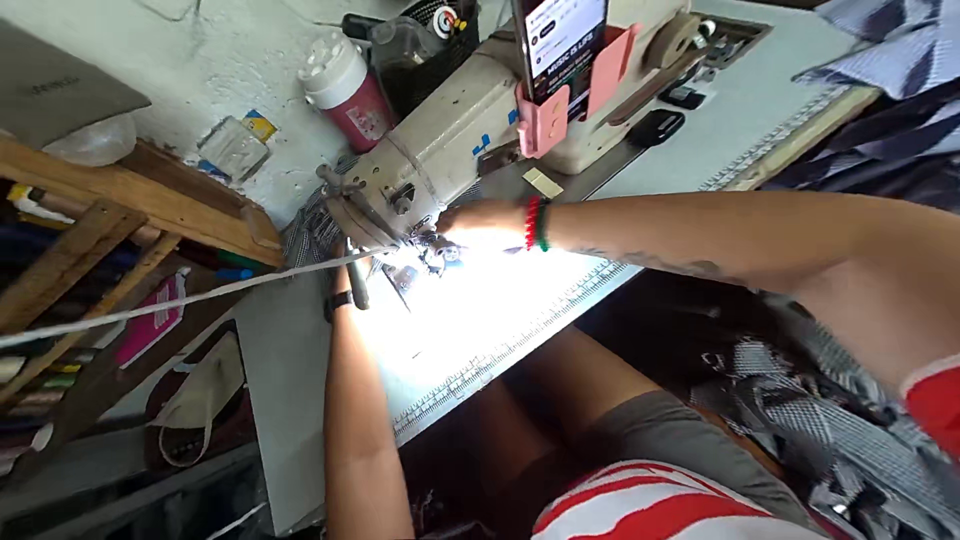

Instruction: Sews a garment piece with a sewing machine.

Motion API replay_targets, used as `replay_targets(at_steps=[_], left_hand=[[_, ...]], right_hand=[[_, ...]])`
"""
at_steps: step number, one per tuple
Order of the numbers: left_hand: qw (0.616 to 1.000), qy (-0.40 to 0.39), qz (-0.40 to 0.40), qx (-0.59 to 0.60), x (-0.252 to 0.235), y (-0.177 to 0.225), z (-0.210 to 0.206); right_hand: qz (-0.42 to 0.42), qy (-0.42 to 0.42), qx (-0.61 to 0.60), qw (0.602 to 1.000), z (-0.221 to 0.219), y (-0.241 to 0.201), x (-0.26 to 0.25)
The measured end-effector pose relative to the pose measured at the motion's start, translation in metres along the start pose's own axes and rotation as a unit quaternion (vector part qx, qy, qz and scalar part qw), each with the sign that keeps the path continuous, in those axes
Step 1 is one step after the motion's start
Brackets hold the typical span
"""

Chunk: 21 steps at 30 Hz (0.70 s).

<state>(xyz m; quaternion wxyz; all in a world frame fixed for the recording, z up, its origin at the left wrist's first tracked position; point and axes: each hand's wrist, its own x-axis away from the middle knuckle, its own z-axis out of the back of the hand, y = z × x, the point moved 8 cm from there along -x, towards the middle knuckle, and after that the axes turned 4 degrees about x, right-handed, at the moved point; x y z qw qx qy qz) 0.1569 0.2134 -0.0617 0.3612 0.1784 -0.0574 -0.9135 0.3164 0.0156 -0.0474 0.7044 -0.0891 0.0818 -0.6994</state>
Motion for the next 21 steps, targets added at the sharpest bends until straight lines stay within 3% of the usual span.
replay_targets(at_steps=[1,4,6,9,12,15,17,19,21], left_hand=[[0.993,-0.090,0.056,0.059,-0.004,-0.008,0.010],[0.979,-0.201,0.019,0.018,0.057,-0.015,0.038],[0.953,-0.298,-0.044,-0.011,0.136,-0.003,0.053],[0.902,-0.407,-0.142,0.039,0.254,0.040,0.081],[0.846,-0.476,-0.159,0.180,0.312,0.060,0.107],[0.936,-0.263,-0.039,0.232,0.281,0.037,0.135],[0.972,-0.116,0.045,0.200,0.252,-0.002,0.133],[0.982,-0.054,0.085,0.158,0.237,-0.041,0.107],[0.987,-0.026,0.059,0.146,0.234,-0.040,0.085]], right_hand=[[-0.016,0.009,0.011,1.000,-0.002,0.004,0.014],[-0.021,0.030,0.001,0.999,0.000,-0.024,0.059],[0.078,0.095,0.007,0.992,-0.001,-0.069,0.068],[0.171,0.160,-0.029,0.972,0.002,-0.136,0.041],[0.170,0.116,-0.068,0.976,0.005,-0.180,-0.013],[0.202,0.198,-0.135,0.950,-0.018,-0.196,-0.074],[0.182,0.163,-0.119,0.962,-0.045,-0.205,-0.079],[0.165,0.100,-0.090,0.977,-0.069,-0.218,-0.047],[0.113,0.036,-0.012,0.993,-0.061,-0.228,0.016]])
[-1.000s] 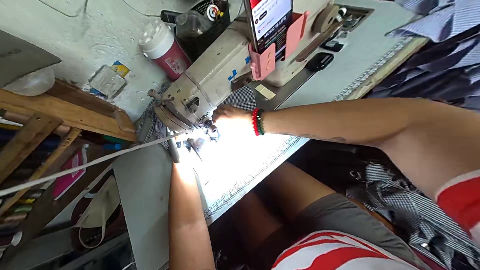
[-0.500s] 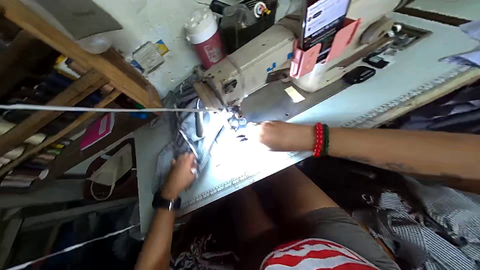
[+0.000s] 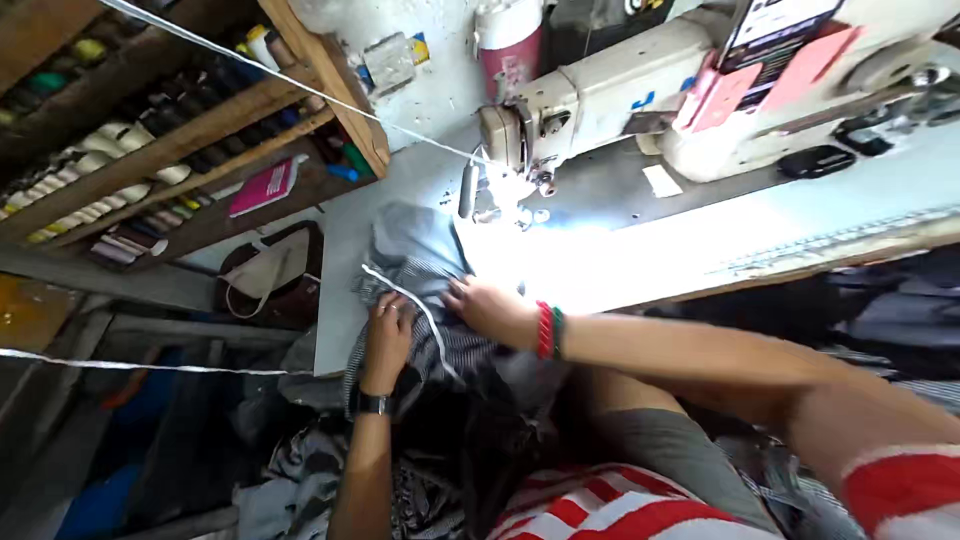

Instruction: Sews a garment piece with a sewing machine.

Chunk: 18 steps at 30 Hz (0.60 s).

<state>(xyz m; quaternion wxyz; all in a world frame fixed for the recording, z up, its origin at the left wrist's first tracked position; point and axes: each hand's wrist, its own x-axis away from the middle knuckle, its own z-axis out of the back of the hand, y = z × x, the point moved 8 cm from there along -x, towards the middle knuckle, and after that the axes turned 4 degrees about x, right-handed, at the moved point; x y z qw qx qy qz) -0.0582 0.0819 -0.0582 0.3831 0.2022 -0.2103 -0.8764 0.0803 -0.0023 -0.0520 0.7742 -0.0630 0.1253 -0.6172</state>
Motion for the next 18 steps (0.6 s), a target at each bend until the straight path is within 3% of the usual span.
replay_targets(at_steps=[2,3,6,8,12,18], left_hand=[[0.995,-0.013,-0.096,0.023,-0.002,0.040,-0.020],[0.989,-0.020,-0.145,0.032,0.000,0.062,-0.032],[0.974,-0.035,-0.222,0.006,-0.003,0.099,-0.068],[0.973,-0.037,-0.229,-0.007,-0.012,0.104,-0.079],[0.973,-0.005,-0.228,0.011,-0.014,0.102,-0.078],[0.987,0.029,-0.155,0.032,0.008,0.063,-0.045]], right_hand=[[-0.057,0.010,-0.017,0.998,0.031,-0.001,0.051],[-0.073,0.063,-0.034,0.995,0.039,0.010,0.070],[-0.119,0.154,0.003,0.981,0.029,0.071,0.116],[-0.177,0.160,0.041,0.970,0.025,0.110,0.146],[-0.328,0.029,-0.035,0.944,0.057,0.150,0.170],[-0.301,0.026,-0.198,0.932,0.071,0.170,0.103]])
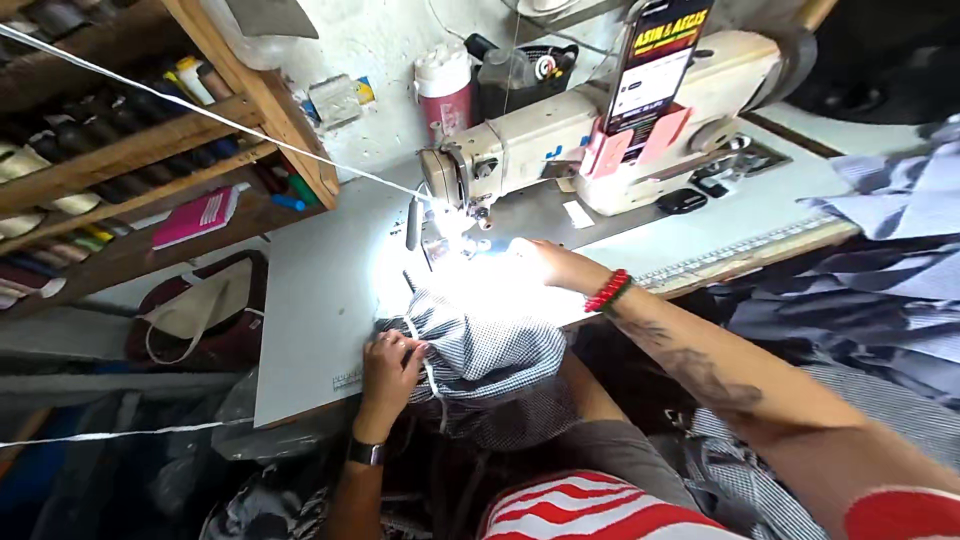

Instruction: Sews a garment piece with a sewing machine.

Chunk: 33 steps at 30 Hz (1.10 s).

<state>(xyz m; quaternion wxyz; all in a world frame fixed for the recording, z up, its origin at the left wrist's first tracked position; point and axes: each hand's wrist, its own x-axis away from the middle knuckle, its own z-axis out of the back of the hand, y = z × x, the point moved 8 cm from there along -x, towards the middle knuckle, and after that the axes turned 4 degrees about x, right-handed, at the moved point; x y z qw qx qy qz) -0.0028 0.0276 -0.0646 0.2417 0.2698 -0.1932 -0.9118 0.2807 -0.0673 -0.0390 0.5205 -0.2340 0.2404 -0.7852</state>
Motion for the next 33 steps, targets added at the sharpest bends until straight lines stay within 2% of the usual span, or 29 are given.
replay_targets(at_steps=[3,6,9,13,15,17,19,21,24,26,29,30,33], left_hand=[[0.998,0.034,0.043,-0.008,0.020,-0.022,0.022],[0.996,0.049,0.068,0.005,0.030,-0.031,0.034],[0.997,0.044,0.069,0.010,0.031,-0.033,0.034],[0.999,0.009,0.044,0.023,0.021,-0.028,0.028],[0.999,-0.033,0.016,0.040,0.011,-0.019,0.018],[0.997,-0.053,-0.017,0.055,0.001,-0.009,0.004],[0.997,-0.051,-0.033,0.045,-0.009,0.000,-0.008],[0.997,-0.047,-0.054,0.005,-0.019,0.009,-0.020],[0.996,-0.052,-0.063,-0.025,-0.032,0.025,-0.035],[0.997,-0.055,-0.050,-0.037,-0.042,0.029,-0.040],[0.996,-0.048,-0.053,-0.057,-0.048,0.031,-0.043],[0.995,-0.052,-0.053,-0.059,-0.047,0.030,-0.045],[0.995,-0.065,-0.054,-0.052,-0.042,0.031,-0.046]], right_hand=[[0.051,0.010,-0.100,0.994,-0.019,-0.018,-0.022],[0.043,0.044,-0.147,0.987,-0.033,-0.020,-0.041],[0.062,0.072,-0.083,0.992,-0.032,-0.020,-0.039],[0.062,0.089,-0.022,0.994,-0.043,-0.039,-0.009],[0.108,0.092,0.064,0.988,-0.067,-0.055,0.009],[0.142,0.132,0.156,0.969,-0.080,-0.050,0.030],[0.105,0.157,0.206,0.960,-0.065,-0.022,0.039],[0.029,0.154,0.194,0.968,-0.034,0.017,0.036],[0.022,0.164,0.225,0.960,-0.002,0.056,0.028],[-0.008,0.163,0.268,0.950,0.008,0.066,0.027],[-0.039,0.140,0.301,0.942,0.016,0.036,0.033],[-0.001,0.140,0.284,0.949,0.012,0.018,0.035],[0.220,0.163,0.192,0.942,-0.021,-0.039,0.036]])
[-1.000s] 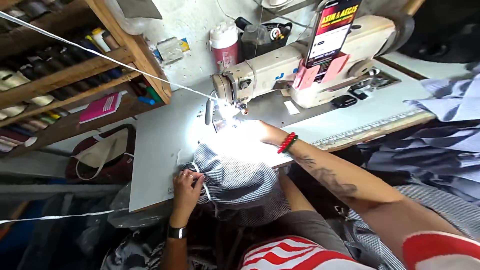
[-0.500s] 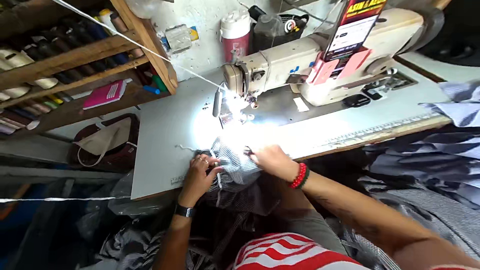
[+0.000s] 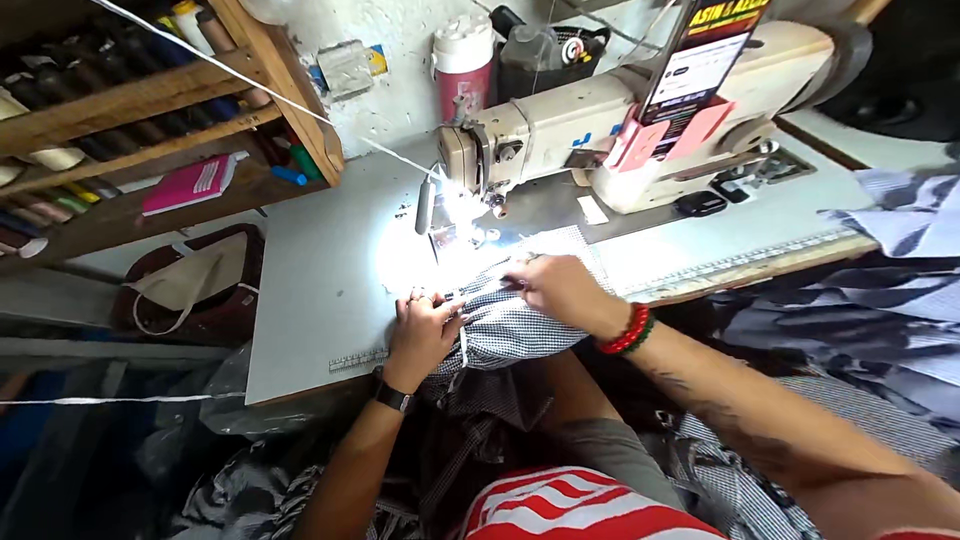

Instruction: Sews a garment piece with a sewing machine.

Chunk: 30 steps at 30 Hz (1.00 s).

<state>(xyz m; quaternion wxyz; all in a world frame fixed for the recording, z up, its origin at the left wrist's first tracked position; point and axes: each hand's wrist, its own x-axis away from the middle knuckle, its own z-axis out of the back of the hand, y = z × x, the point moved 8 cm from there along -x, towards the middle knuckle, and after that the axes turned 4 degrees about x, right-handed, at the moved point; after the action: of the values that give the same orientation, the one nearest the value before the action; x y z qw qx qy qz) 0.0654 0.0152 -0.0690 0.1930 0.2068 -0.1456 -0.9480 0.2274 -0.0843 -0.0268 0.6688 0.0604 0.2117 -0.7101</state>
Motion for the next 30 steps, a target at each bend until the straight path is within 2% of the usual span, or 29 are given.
replay_targets(at_steps=[3,7,11,14,17,19,23,30], left_hand=[[1.000,-0.007,0.003,0.001,0.007,0.000,0.002],[0.999,0.044,0.017,-0.006,0.015,-0.007,0.010],[0.997,-0.003,0.071,-0.002,0.012,-0.016,0.007],[0.996,-0.023,0.084,0.004,0.007,-0.021,0.005],[0.996,-0.026,0.087,0.005,0.005,-0.023,0.003],[0.996,-0.029,0.087,0.002,0.006,-0.022,0.003],[0.995,-0.032,0.091,-0.018,0.010,-0.020,0.005],[0.994,-0.083,0.017,-0.074,-0.005,-0.027,0.006]], right_hand=[[0.100,-0.014,-0.040,0.994,-0.026,-0.039,-0.013],[0.088,-0.017,-0.023,0.996,-0.044,-0.034,-0.028],[0.045,-0.021,-0.065,0.997,-0.053,-0.011,-0.031],[0.105,0.013,-0.067,0.992,-0.044,-0.023,-0.031],[0.137,-0.004,-0.051,0.989,-0.044,-0.039,-0.037],[0.109,-0.012,-0.059,0.992,-0.047,-0.040,-0.046],[-0.065,-0.035,-0.135,0.988,-0.059,-0.020,-0.074],[-0.088,-0.019,-0.089,0.992,-0.076,-0.019,-0.091]])
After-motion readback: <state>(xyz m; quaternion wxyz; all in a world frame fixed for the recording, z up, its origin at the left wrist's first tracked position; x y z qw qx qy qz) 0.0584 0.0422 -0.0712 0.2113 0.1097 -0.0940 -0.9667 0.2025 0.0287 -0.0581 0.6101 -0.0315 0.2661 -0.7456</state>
